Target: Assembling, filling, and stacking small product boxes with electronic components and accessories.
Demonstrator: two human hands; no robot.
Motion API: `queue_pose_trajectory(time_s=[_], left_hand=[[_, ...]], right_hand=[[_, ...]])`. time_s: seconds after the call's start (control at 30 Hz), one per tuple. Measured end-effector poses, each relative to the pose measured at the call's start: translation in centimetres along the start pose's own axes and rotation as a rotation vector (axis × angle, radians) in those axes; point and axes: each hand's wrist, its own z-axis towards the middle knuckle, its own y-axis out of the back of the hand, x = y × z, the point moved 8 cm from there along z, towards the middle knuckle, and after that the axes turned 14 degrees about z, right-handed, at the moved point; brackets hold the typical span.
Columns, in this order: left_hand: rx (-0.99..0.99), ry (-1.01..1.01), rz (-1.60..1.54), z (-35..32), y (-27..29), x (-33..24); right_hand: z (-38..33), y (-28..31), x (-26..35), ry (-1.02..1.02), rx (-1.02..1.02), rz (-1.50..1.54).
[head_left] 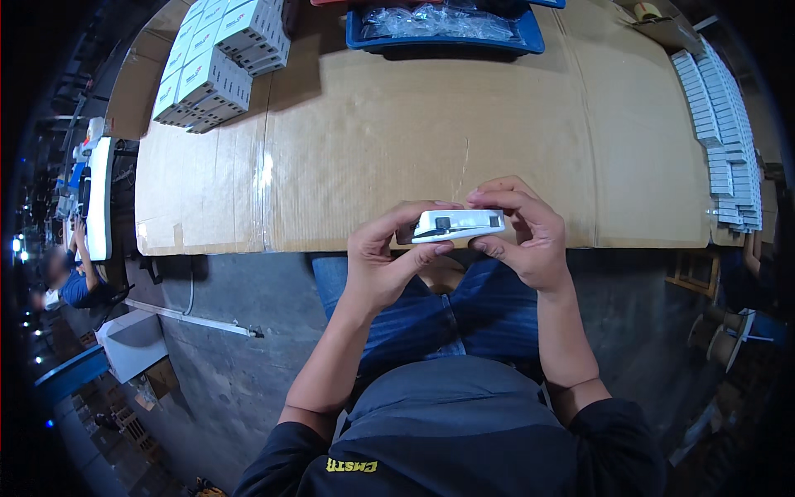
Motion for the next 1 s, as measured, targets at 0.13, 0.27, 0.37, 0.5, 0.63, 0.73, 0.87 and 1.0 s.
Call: queue_pose_trajectory(time_s=[0.13,0.27,0.37,0.5,0.63,0.73,0.87,1.0], left_hand=[[0.067,0.046,0.124,0.1,0.1,-0.1],[0.069,0.040,0.160,-0.1,0.2,0.1],[-0.080,0.084,-0.075,-0.1,0.0,-1.1],[-0.018,0.109,-0.028,-0.7,0.1,0.1],[-0.016,0.146,-0.021,-0.9,0.2,0.4],[0.033,0.025,0.194,0.2,0.2,-1.0],[0.025,0.037,0.224,-0.4,-0.4,-1.6],[-0.045,0.046,0.043,-0.9,-0.4,-0.3]], right_hand=[[-0.2,0.0,-0.3,-0.050,0.059,-0.120],[-0.4,0.0,-0.5,-0.021,0.040,-0.104],[-0.7,0.4,-1.6,-0.087,-0.080,0.072],[-0.7,0.2,-1.9,-0.101,-0.043,0.107],[-0.1,-0.3,-0.8,-0.053,-0.029,-0.044],[0.3,-1.4,0.7,0.013,0.032,-0.198],[-0.2,-1.2,-0.8,-0.060,0.106,-0.095],[-0.3,-0.9,-1.2,-0.116,-0.012,0.192]])
